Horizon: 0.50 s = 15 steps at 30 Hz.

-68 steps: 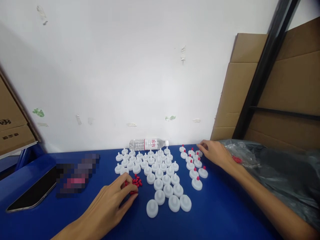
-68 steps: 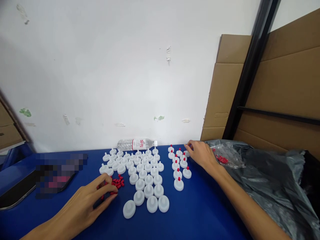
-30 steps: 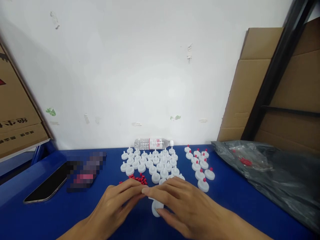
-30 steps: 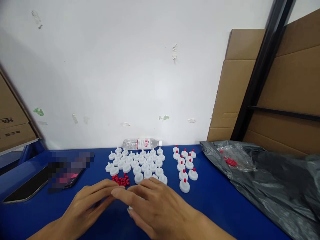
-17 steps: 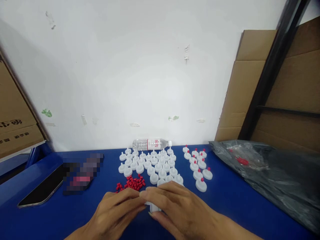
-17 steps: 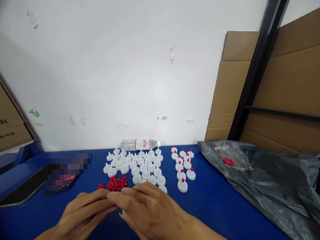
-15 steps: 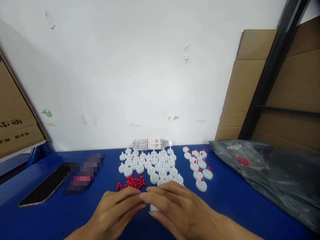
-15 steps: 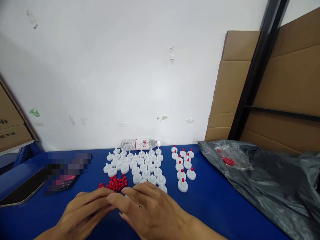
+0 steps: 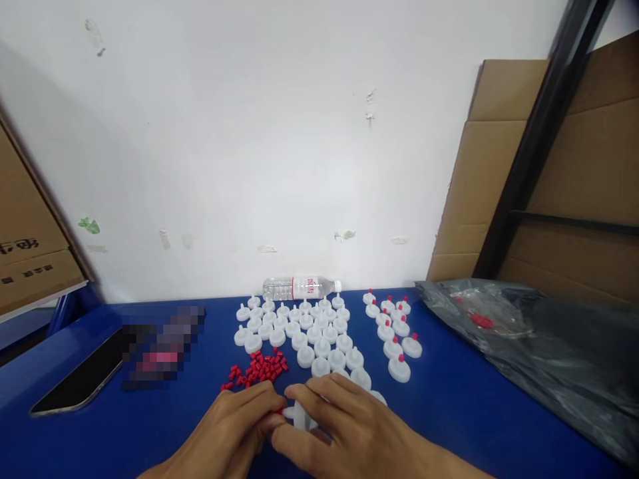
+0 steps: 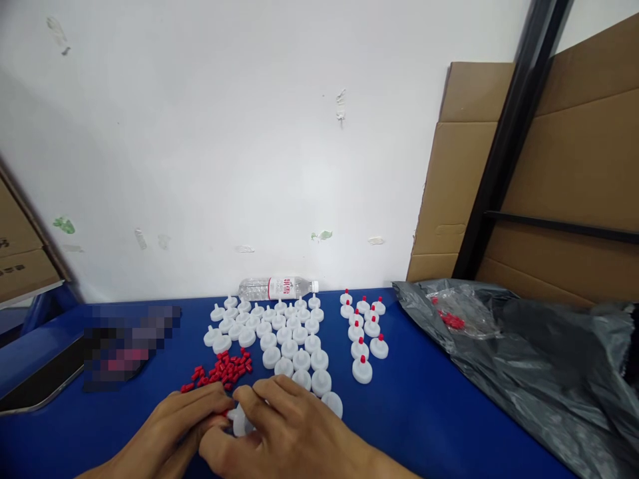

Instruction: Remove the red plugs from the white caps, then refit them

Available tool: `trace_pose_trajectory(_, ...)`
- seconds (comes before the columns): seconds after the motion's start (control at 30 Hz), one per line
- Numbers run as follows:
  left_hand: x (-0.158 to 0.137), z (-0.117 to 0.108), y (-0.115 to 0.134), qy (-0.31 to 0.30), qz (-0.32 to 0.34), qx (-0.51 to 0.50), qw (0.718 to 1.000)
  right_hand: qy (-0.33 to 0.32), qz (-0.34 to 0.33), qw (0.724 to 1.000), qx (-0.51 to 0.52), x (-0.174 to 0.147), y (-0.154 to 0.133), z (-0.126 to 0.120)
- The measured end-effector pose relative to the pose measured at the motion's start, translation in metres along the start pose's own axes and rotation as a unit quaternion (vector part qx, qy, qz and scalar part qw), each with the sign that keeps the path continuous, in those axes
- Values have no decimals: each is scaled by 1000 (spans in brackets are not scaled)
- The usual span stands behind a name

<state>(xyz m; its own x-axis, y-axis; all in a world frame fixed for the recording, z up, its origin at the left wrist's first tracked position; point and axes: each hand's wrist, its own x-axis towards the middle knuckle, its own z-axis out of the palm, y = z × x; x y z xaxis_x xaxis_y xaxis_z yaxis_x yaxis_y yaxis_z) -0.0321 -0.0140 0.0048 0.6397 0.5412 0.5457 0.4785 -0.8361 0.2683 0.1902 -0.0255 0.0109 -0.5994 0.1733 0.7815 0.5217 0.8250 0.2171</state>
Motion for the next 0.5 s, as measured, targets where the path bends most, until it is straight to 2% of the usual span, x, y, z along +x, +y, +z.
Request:
trace_pose_trajectory(0.1, -1, 3, -2, -2, -19, 19, 1000, -31, -13, 999, 16, 0, 6, -4)
trace_pose_trajectory(0.2, -2, 6, -6, 3, -33, 53, 998, -128, -14, 991, 30, 0, 16, -12)
trace_pose_trajectory(0.27, -1, 6, -11, 6, -41, 70, 997, -168, 4, 985, 25, 0, 26, -17)
trace_pose_trajectory(0.33, 1, 3, -16, -2, -51, 87, 995, -171, 52, 984, 4, 0, 39, -23)
trace_pose_trajectory(0.4, 4, 0, -20, -19, -57, 109, 992, -169, 134, 976, -26, -1, 56, -31)
trace_pose_trajectory(0.5, 8, -3, -23, -49, -70, 141, 986, -179, 260, 945, -88, -5, 88, -47)
